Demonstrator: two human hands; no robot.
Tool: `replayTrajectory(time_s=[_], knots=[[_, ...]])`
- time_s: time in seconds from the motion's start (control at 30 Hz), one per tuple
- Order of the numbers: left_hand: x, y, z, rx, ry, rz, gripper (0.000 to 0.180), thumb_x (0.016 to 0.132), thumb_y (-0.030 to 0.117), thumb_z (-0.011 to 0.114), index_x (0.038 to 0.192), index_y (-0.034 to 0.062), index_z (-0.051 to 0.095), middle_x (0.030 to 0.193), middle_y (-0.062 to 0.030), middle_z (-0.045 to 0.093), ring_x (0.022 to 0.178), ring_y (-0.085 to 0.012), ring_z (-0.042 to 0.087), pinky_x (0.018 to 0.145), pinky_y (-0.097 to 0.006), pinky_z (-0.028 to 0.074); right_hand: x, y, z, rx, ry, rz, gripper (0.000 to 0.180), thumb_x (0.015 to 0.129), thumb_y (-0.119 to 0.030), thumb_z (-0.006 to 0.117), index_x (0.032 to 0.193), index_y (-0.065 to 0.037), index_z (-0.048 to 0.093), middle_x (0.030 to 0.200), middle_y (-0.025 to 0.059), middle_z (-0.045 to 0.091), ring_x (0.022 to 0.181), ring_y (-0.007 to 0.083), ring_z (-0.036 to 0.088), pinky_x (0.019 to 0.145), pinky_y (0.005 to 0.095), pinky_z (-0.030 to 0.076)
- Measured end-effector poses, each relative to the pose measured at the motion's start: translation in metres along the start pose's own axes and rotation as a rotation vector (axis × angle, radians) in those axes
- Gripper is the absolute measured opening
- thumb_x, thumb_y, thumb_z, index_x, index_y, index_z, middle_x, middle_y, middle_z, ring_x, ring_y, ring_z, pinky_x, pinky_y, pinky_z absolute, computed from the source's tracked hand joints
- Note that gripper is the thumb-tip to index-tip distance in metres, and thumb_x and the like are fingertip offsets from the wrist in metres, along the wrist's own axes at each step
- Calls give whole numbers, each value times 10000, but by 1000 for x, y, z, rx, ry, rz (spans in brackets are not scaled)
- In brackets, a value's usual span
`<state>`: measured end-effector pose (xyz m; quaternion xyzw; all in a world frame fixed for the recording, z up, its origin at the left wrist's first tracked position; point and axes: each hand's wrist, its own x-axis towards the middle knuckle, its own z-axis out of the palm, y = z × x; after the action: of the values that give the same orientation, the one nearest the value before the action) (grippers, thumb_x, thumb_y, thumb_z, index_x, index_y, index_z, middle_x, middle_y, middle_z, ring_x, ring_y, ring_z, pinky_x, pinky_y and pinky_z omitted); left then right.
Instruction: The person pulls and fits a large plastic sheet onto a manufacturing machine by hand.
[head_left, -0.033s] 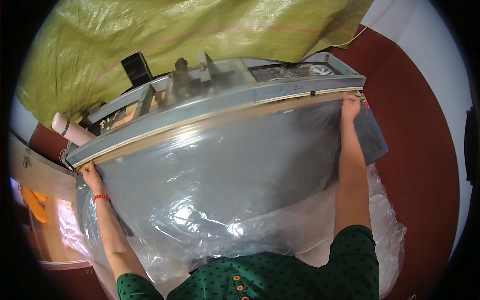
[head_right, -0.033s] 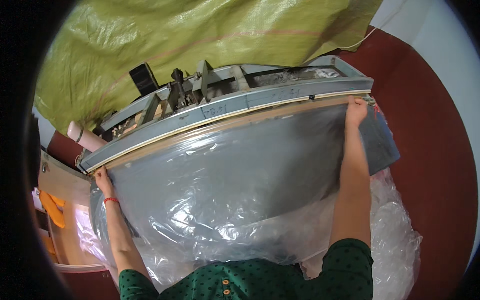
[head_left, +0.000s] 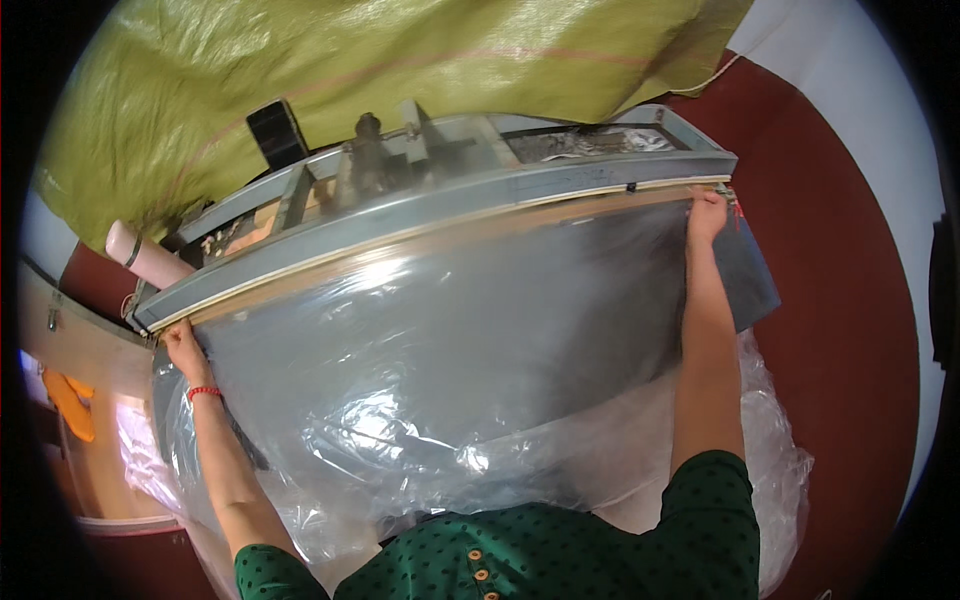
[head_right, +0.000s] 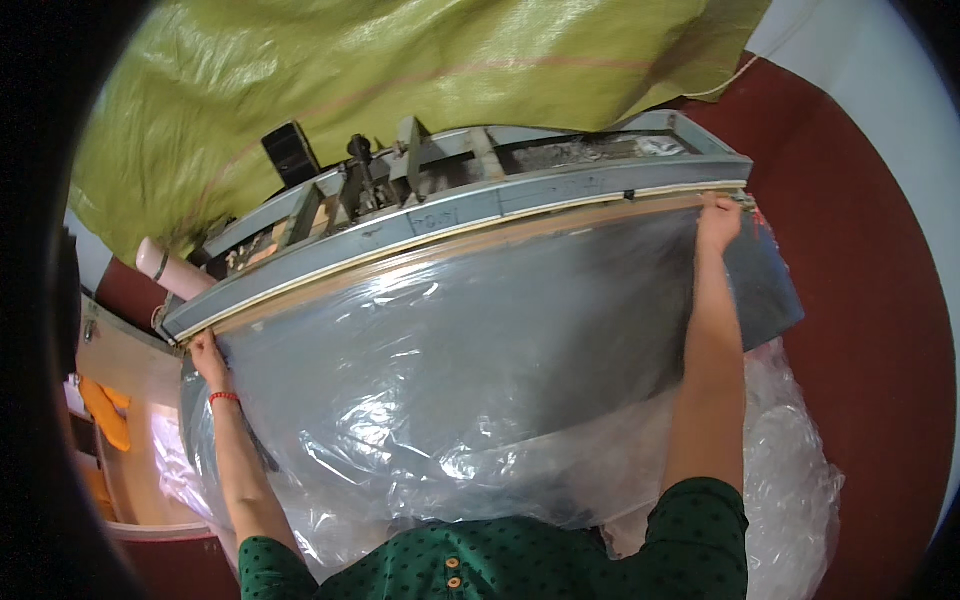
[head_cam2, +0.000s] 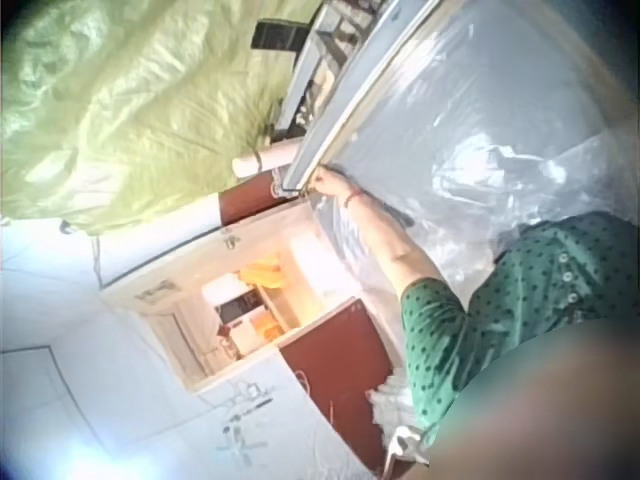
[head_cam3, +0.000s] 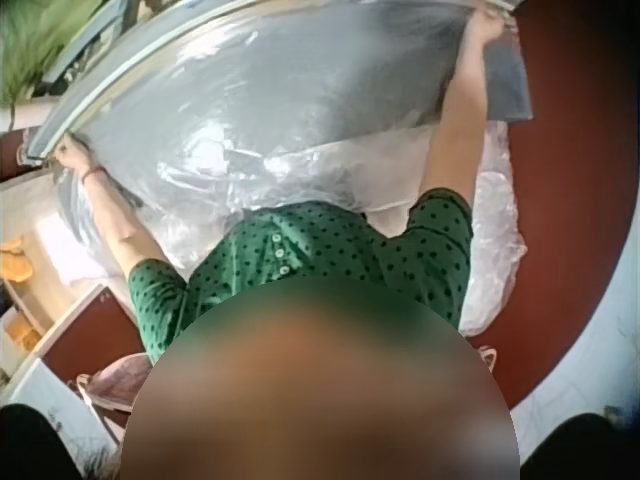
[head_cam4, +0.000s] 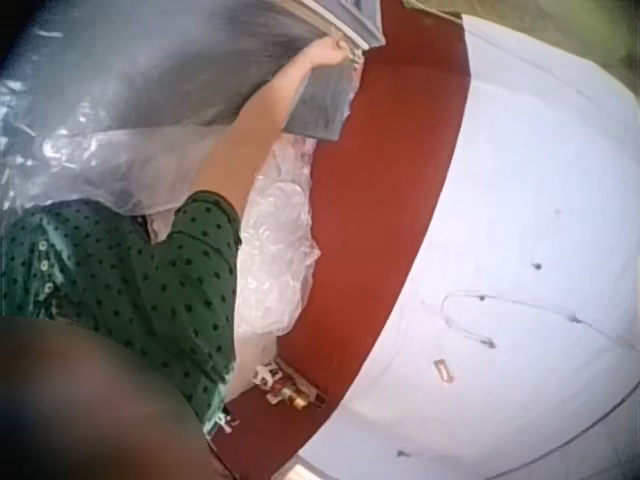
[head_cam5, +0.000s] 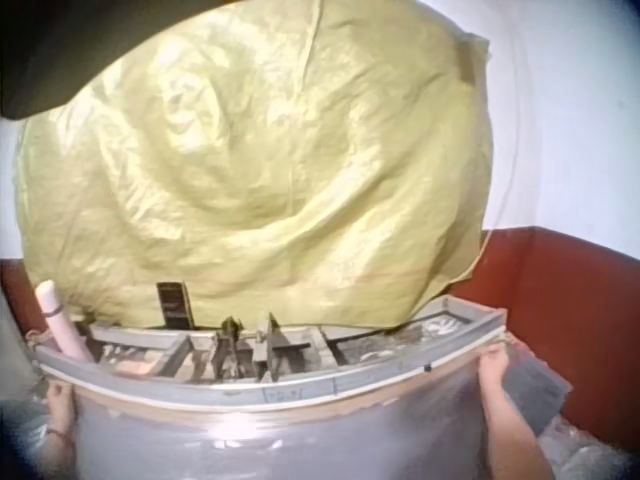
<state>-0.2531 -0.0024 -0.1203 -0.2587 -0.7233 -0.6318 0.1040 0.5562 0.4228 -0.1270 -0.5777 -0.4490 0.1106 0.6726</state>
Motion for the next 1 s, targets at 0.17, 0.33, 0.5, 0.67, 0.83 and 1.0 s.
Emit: replayTrajectory(time_s=[0.17, 0.33, 0.5, 0.67, 0.83, 1.0], knots=[[0, 5, 7, -249, 30, -179, 81, 838, 137, 508, 810, 64, 485, 678, -3, 489, 571, -90, 468, 472, -220, 407, 29, 11, -23, 146, 82, 73, 138, 808, -140, 489, 810, -6, 522, 658, 72, 540, 500, 157, 517, 398, 277, 415], [-5, 12, -27, -344, -89, -194, 53, 840, 79, 481, 875, 53, 511, 748, -6, 525, 634, -89, 496, 526, -216, 407, -22, -42, -1, 4, 107, -16, 151, 839, -151, 522, 909, -17, 532, 806, 69, 564, 724, 172, 547, 683, 285, 448], [-34, 88, -68, -260, -374, -130, 54, 835, 65, 482, 869, 52, 521, 746, 12, 500, 663, -81, 476, 605, -195, 379, -126, -187, 40, 27, -105, -424, 142, 845, -145, 533, 916, -22, 542, 906, 71, 562, 846, 181, 530, 778, 299, 419], [-76, 157, -139, -232, -343, 14, 56, 791, 32, 502, 833, 64, 519, 813, 29, 492, 803, -68, 455, 750, -207, 359, -302, -331, 86, 386, -788, -688, 115, 775, -104, 601, 863, -38, 565, 899, 89, 552, 882, 232, 527, 794, 325, 413], [-97, 182, -199, -97, -289, 171, 65, 793, 46, 532, 855, 66, 523, 803, 31, 467, 806, -69, 445, 755, -202, 351, -426, -405, 77, 339, -1150, -928, 288, 756, -282, 639, 903, -38, 595, 862, 84, 581, 831, 214, 548, 746, 351, 401], [-110, 185, -242, 47, -487, -7, 85, 815, 99, 542, 877, 41, 541, 781, 33, 495, 747, -49, 451, 668, -195, 364, -427, -369, 76, 369, -1671, -154, 152, 762, -174, 645, 760, -22, 629, 675, 5, 598, 645, 65, 517, 613, 219, 422]])
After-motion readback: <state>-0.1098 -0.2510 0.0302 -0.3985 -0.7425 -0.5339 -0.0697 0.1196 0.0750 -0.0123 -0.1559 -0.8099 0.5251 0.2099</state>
